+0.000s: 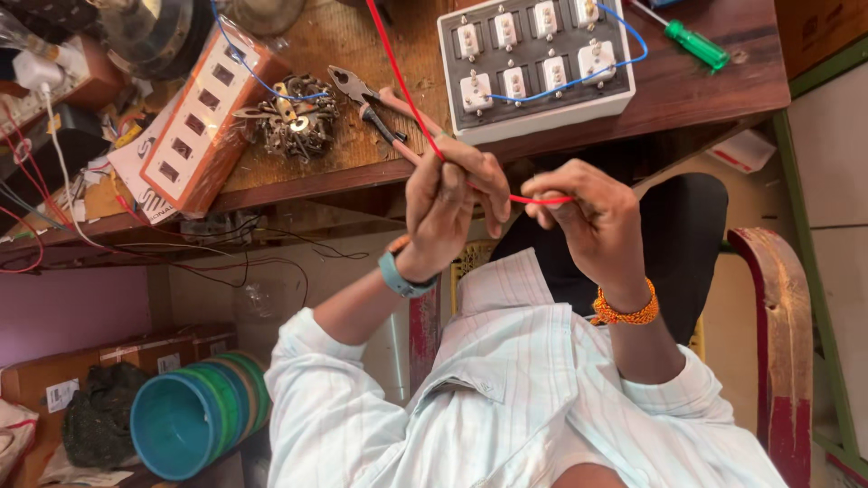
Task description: The person strips the insulation from blue and red wires using pliers, then uses a screwdriver to connect the wires to terminals on a multi-socket electrical board. The person repeats this process for multiple sockets, securing each wire into place.
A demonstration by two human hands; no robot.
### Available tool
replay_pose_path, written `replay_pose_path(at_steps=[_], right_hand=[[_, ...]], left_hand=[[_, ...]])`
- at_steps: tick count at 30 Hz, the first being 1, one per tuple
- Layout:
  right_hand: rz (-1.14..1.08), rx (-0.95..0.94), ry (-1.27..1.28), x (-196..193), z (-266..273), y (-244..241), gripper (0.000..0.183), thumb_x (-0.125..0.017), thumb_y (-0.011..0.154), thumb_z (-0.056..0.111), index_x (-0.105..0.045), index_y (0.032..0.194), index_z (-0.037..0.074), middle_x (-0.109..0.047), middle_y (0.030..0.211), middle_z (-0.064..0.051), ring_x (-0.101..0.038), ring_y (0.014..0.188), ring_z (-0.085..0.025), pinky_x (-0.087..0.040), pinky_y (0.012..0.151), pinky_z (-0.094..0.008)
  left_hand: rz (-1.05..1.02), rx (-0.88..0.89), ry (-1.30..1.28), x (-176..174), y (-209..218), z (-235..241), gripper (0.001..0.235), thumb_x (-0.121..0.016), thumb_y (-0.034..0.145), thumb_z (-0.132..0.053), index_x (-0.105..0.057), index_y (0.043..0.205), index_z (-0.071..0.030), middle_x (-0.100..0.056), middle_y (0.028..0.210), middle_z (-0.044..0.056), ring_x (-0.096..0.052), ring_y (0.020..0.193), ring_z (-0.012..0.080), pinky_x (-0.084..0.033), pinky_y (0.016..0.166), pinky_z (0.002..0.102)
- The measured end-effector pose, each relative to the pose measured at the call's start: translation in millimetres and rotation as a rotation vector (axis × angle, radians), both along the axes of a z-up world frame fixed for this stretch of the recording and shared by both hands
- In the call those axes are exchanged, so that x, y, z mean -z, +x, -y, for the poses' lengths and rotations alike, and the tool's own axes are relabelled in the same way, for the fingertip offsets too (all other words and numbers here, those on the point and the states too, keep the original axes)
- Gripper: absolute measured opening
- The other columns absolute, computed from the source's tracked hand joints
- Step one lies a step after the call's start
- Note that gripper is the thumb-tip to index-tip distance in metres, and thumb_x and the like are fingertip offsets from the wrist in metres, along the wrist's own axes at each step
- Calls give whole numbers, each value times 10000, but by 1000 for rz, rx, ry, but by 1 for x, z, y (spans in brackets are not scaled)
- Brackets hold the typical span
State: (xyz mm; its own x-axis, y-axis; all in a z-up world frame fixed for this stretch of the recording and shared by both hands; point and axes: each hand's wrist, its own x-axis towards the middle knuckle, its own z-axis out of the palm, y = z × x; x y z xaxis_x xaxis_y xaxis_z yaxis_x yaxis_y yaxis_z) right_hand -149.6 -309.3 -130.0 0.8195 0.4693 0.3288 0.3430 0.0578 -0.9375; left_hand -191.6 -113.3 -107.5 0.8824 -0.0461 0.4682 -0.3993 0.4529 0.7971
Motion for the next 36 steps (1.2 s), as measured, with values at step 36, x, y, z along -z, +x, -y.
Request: replay_pose_path(at_steps=[36], right_hand=[[306, 137, -226, 12, 4, 28, 156, -810, 879, 55, -760, 1026, 46, -726, 931, -45, -594, 853, -179, -496, 778, -327]], left_hand=[[578, -411, 1468, -20, 13, -23, 367, -706, 973, -193, -652, 1312, -62, -680, 1118, 52, -622, 1013, 203, -522, 860, 368]])
